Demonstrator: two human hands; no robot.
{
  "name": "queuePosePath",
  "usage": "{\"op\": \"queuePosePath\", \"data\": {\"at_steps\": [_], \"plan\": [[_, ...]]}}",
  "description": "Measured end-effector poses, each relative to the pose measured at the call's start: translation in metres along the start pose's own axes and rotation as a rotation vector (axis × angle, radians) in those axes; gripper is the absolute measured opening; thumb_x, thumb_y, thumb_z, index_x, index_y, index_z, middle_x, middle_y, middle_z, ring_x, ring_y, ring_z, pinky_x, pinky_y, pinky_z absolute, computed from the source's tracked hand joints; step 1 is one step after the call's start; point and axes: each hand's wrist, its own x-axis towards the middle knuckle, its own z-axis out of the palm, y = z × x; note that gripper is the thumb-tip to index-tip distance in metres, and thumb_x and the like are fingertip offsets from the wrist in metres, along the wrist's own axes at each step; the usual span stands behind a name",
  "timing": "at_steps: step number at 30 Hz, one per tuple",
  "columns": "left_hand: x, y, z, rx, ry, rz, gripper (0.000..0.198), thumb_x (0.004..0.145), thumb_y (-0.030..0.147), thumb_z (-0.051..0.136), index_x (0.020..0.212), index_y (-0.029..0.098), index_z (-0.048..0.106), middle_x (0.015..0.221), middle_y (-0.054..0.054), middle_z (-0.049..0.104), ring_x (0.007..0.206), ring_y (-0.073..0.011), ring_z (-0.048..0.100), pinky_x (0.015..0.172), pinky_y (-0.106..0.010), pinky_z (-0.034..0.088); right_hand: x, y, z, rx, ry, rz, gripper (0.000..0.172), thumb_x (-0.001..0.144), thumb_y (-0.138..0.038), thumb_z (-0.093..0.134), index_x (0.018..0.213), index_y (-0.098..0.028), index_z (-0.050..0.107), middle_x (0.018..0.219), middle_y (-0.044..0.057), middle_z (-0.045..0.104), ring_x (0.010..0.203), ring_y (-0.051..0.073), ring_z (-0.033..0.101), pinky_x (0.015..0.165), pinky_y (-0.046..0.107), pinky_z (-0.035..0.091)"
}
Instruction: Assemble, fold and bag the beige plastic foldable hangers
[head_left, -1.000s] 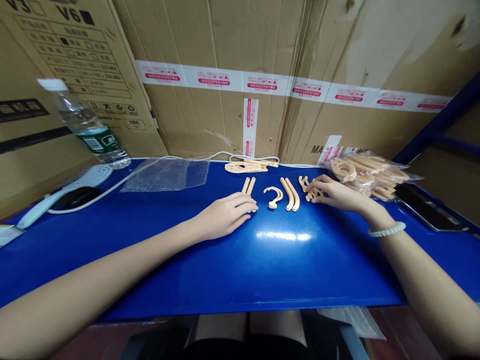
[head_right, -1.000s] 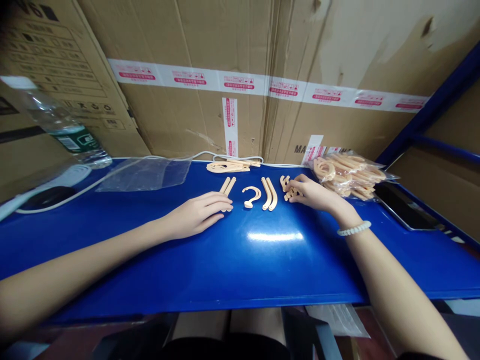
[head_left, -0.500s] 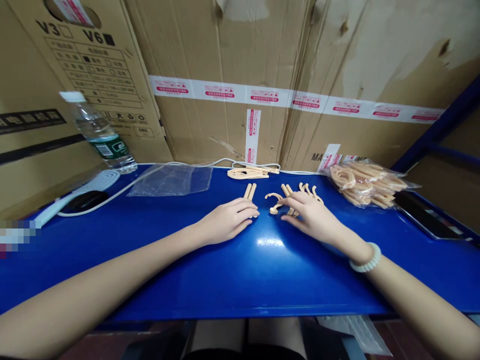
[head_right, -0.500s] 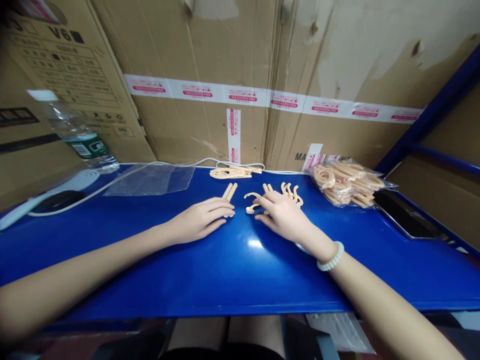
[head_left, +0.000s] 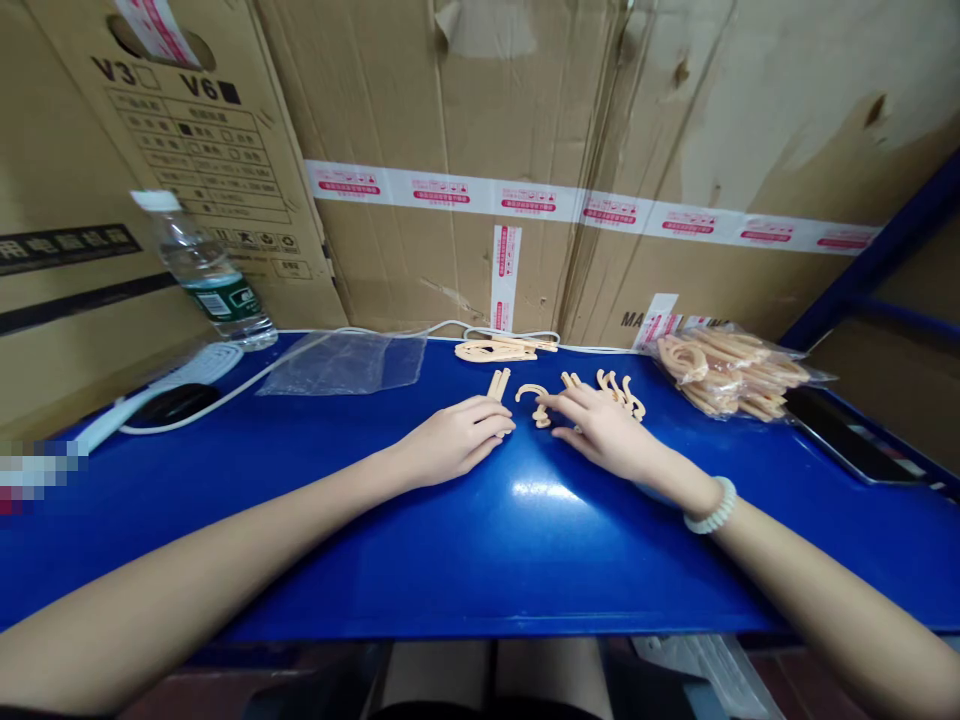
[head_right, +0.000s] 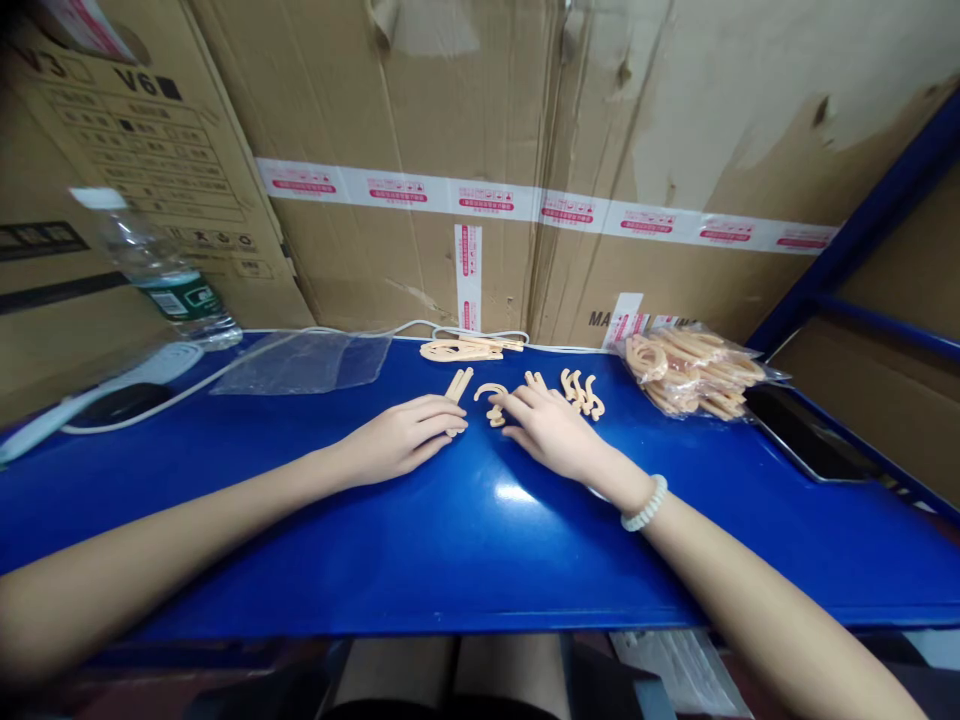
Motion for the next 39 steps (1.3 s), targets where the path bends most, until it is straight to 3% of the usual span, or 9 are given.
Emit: {"op": "queuePosePath", "data": {"at_steps": [4, 7, 13, 22, 28, 34, 39], "plan": [[0.0, -0.003, 0.002, 0.002, 0.013, -0.007, 0.023, 0.103, 0.022, 0.048, 0.111, 0.017, 0.069, 0.117, -0.009, 0.072, 0.115, -0.0229, 0.064, 0.101, -0.038, 0.054, -0.014, 0.018, -0.019, 0.072, -0.066, 0.116, 0.037, 0.094, -0.027, 0.063, 0.13, -0.019, 0.061, 0.117, 0.013, 0.065, 0.097, 0.026, 0.067, 0.08, 0.037, 0.054], [0.0, -0.004, 0.004, -0.011, 0.046, -0.009, 0.02, 0.102, 0.023, 0.051, 0.107, 0.018, 0.07, 0.114, -0.008, 0.073, 0.113, -0.0221, 0.065, 0.099, -0.037, 0.055, -0.019, 0.024, -0.022, 0.109, -0.119, 0.15, 0.031, 0.09, -0.028, 0.069, 0.118, -0.017, 0.068, 0.109, 0.012, 0.066, 0.084, 0.022, 0.066, 0.074, 0.033, 0.052], [-0.001, -0.006, 0.008, -0.029, 0.093, -0.032, 0.019, 0.102, 0.026, 0.053, 0.105, 0.018, 0.07, 0.11, -0.006, 0.075, 0.108, -0.0213, 0.067, 0.097, -0.036, 0.055, -0.014, 0.021, -0.008, 0.112, -0.115, 0.159, 0.014, 0.092, -0.025, 0.066, 0.102, -0.017, 0.072, 0.104, 0.011, 0.067, 0.094, 0.024, 0.066, 0.083, 0.034, 0.052], [0.0, -0.01, 0.01, -0.065, 0.087, -0.087, 0.02, 0.102, 0.024, 0.051, 0.109, 0.018, 0.069, 0.112, -0.006, 0.073, 0.108, -0.0209, 0.066, 0.098, -0.037, 0.054, -0.011, 0.019, 0.005, 0.113, 0.028, 0.138, 0.014, 0.092, -0.019, 0.062, 0.102, -0.015, 0.072, 0.102, 0.011, 0.068, 0.086, 0.021, 0.067, 0.076, 0.032, 0.053], [0.0, -0.011, 0.01, -0.06, 0.114, -0.065, 0.018, 0.101, 0.024, 0.053, 0.108, 0.018, 0.069, 0.112, -0.007, 0.074, 0.108, -0.0213, 0.067, 0.097, -0.037, 0.055, -0.011, 0.02, 0.009, 0.237, 0.037, 0.109, 0.012, 0.093, -0.027, 0.065, 0.099, -0.018, 0.07, 0.104, 0.01, 0.066, 0.089, 0.022, 0.066, 0.08, 0.036, 0.055], [-0.001, -0.01, 0.006, -0.068, 0.12, -0.075, 0.018, 0.099, 0.025, 0.056, 0.112, 0.018, 0.068, 0.116, -0.009, 0.073, 0.112, -0.0229, 0.066, 0.099, -0.04, 0.055, -0.013, 0.015, 0.0, 0.197, 0.067, 0.136, 0.022, 0.096, -0.034, 0.062, 0.109, -0.019, 0.07, 0.107, 0.011, 0.068, 0.096, 0.024, 0.067, 0.085, 0.036, 0.052], [-0.001, -0.014, 0.0, -0.094, 0.156, -0.145, 0.02, 0.101, 0.024, 0.052, 0.111, 0.018, 0.068, 0.112, -0.009, 0.074, 0.109, -0.0235, 0.067, 0.096, -0.041, 0.055, -0.016, 0.013, -0.011, 0.151, 0.008, 0.163, 0.026, 0.101, -0.038, 0.053, 0.096, -0.02, 0.071, 0.093, 0.007, 0.073, 0.082, 0.02, 0.067, 0.071, 0.03, 0.045]]}}
